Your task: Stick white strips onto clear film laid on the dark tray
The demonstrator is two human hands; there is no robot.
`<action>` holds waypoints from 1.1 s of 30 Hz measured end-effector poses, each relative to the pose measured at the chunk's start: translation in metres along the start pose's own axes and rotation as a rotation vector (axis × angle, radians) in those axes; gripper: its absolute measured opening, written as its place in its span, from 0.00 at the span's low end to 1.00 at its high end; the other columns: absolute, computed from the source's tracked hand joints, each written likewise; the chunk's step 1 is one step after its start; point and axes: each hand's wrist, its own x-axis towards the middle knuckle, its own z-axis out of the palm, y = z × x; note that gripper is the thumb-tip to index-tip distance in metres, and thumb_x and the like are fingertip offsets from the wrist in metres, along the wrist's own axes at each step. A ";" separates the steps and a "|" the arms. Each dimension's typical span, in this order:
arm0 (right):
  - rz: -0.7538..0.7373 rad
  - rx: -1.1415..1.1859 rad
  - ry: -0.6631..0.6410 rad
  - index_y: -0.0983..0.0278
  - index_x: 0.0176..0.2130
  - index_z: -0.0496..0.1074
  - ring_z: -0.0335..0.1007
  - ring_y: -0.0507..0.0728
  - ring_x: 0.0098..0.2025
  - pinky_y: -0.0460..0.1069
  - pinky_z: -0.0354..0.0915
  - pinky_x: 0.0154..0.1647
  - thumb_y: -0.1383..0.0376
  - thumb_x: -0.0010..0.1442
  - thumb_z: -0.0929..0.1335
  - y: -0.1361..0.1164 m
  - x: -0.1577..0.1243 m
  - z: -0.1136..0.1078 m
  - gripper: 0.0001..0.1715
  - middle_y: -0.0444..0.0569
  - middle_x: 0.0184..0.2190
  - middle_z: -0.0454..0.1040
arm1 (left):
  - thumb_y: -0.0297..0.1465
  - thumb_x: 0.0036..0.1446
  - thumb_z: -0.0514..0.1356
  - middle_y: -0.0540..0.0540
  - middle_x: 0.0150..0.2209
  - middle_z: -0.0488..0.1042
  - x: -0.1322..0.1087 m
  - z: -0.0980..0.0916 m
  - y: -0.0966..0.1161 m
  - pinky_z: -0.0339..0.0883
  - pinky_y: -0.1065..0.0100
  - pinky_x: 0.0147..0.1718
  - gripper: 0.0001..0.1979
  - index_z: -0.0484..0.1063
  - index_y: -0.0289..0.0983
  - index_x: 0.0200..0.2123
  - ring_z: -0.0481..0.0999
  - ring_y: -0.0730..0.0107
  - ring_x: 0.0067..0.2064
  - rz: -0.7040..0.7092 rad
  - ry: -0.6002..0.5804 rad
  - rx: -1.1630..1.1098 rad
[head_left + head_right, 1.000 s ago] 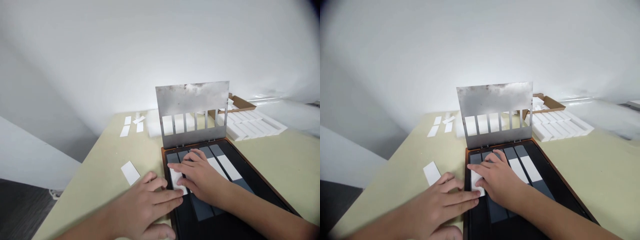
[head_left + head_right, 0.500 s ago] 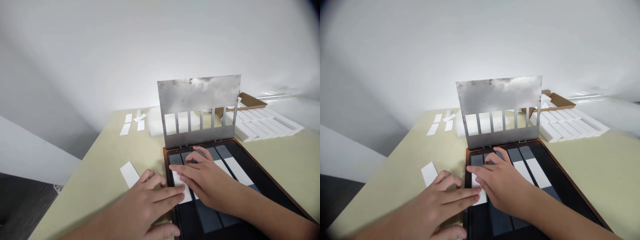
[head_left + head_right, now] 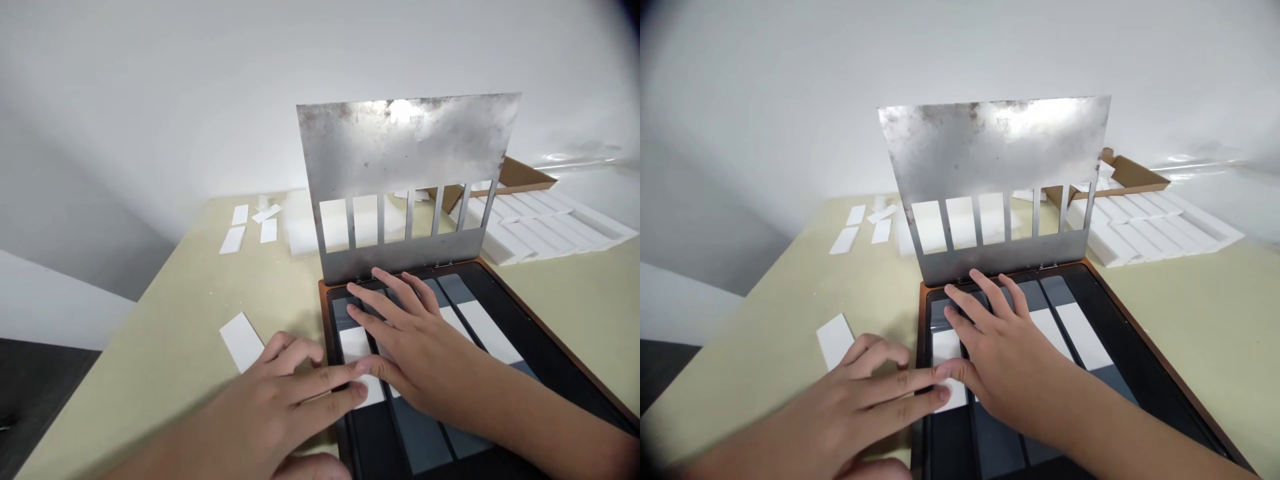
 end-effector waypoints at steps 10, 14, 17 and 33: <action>-0.007 0.253 0.099 0.58 0.52 0.73 0.68 0.60 0.58 0.67 0.40 0.73 0.71 0.71 0.65 -0.006 0.001 -0.001 0.13 0.43 0.46 0.81 | 0.49 0.69 0.62 0.43 0.68 0.70 -0.003 0.003 -0.002 0.62 0.54 0.57 0.32 0.64 0.43 0.71 0.69 0.51 0.57 -0.016 -0.004 -0.061; -0.020 0.252 0.151 0.59 0.59 0.71 0.70 0.59 0.52 0.67 0.43 0.71 0.72 0.69 0.67 -0.005 0.002 -0.001 0.21 0.44 0.44 0.81 | 0.49 0.71 0.59 0.43 0.68 0.70 -0.003 0.004 -0.002 0.61 0.55 0.57 0.31 0.63 0.43 0.71 0.69 0.51 0.56 0.004 -0.012 -0.009; -0.055 0.244 0.178 0.56 0.49 0.77 0.70 0.58 0.50 0.66 0.40 0.73 0.69 0.70 0.68 -0.003 0.003 -0.001 0.11 0.40 0.42 0.82 | 0.48 0.71 0.59 0.38 0.61 0.74 -0.003 0.005 0.000 0.62 0.54 0.53 0.28 0.67 0.43 0.69 0.70 0.51 0.53 -0.008 0.067 0.025; -0.160 0.086 0.183 0.58 0.47 0.78 0.71 0.58 0.51 0.69 0.37 0.76 0.73 0.66 0.70 -0.003 -0.004 0.004 0.13 0.40 0.40 0.82 | 0.47 0.69 0.62 0.34 0.75 0.49 -0.005 0.011 -0.005 0.57 0.35 0.64 0.24 0.71 0.50 0.66 0.54 0.34 0.71 -0.070 0.081 -0.003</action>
